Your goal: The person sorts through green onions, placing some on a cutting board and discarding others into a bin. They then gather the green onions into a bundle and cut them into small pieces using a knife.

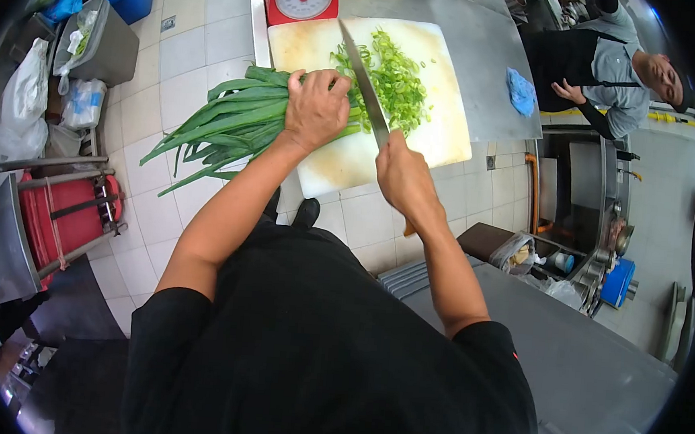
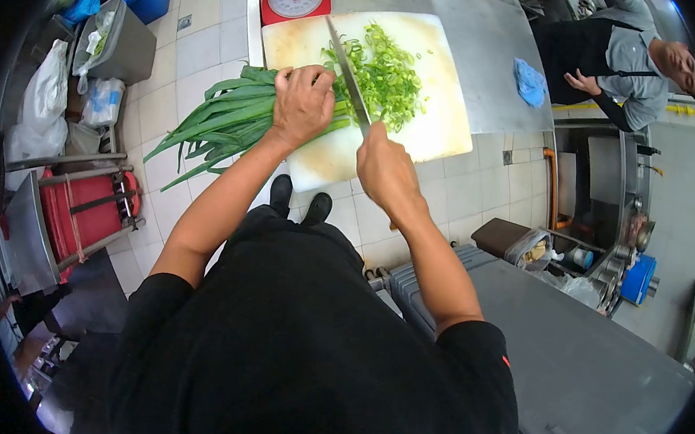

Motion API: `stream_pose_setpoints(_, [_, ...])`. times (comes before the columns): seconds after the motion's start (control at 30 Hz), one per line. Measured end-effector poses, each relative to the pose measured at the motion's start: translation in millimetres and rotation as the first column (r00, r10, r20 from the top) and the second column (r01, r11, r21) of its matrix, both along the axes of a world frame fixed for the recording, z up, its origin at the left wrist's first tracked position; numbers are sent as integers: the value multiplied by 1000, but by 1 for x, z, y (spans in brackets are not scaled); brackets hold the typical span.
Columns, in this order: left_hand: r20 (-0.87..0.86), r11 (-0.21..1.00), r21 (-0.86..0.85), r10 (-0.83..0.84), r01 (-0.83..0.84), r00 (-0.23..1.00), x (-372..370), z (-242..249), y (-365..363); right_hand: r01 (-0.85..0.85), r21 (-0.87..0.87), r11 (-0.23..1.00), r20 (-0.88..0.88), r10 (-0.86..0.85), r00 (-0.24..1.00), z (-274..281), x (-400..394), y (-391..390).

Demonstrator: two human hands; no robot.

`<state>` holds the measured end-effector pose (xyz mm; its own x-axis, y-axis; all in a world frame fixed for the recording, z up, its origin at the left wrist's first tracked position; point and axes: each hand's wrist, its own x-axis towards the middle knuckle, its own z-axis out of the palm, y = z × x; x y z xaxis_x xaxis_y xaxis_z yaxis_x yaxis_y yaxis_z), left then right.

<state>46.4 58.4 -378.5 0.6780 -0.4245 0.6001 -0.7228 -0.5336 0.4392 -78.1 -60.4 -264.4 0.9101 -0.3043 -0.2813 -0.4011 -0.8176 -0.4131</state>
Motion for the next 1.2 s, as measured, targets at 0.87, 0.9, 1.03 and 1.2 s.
stream_pose_setpoints(0.87, [-33, 1000, 11, 3, -3, 999, 1, -1, 2, -91, 15, 996, -170, 93, 981, 21, -17, 3])
stream_pose_setpoints(0.9, [-37, 1000, 6, -7, 7, 999, 1, -2, 2, -60, 18, 998, -190, 63, 980, 16, -15, 5])
stream_pose_setpoints(1.03, [-49, 1000, 8, -23, 23, 999, 3, -4, 1, -36, -41, 998, -145, 30, 989, -38, 12, 9])
stream_pose_setpoints(1.2, [-1, 1000, 1, 1, -1, 1000, 4, -8, 1, 1, 48, 999, 30, -3, 1000, -81, 40, 4])
